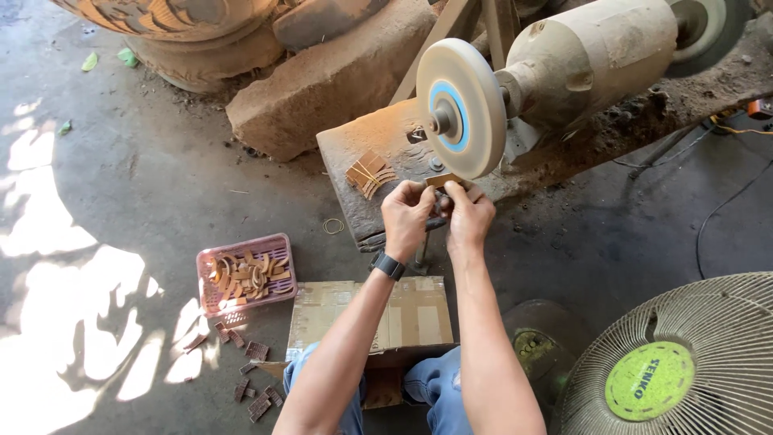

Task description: The person sits on a low stool and uses a bench grinder to smooth the edges of small wooden pieces. They hold the pieces by hand against the spinning grinding wheel, rotating them to work different sides, and place finished pieces into a nearby pink basket.

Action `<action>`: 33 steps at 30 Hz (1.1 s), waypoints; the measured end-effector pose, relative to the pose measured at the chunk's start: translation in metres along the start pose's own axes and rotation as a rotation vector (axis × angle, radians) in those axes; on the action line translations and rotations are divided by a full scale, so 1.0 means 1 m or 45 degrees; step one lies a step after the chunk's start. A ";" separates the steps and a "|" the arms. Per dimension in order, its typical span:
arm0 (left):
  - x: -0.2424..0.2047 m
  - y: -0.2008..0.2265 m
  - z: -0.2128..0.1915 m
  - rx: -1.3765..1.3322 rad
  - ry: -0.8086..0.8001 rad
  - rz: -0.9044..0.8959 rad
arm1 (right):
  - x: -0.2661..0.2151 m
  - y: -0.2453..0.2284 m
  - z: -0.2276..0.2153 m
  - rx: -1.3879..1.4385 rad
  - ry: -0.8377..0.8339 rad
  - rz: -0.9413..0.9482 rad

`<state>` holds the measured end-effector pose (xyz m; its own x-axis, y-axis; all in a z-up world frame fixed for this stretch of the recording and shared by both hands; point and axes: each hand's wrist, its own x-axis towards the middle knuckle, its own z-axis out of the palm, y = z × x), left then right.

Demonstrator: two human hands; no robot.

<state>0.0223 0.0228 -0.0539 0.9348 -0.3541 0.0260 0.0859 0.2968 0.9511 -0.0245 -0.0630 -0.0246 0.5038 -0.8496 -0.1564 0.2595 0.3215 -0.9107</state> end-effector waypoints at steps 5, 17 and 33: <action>-0.012 0.035 -0.004 0.510 0.018 0.296 | 0.008 0.011 -0.019 -0.092 -0.057 0.087; 0.012 0.019 0.032 -0.100 -0.215 -0.337 | 0.003 -0.047 -0.020 -0.135 -0.197 -0.062; 0.022 0.000 0.032 -0.193 -0.207 -0.313 | 0.009 -0.027 -0.018 -0.107 -0.146 -0.133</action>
<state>0.0314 -0.0132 -0.0433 0.8137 -0.5646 -0.1384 0.3638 0.3089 0.8788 -0.0414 -0.0869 -0.0087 0.5698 -0.8216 -0.0187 0.2479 0.1936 -0.9492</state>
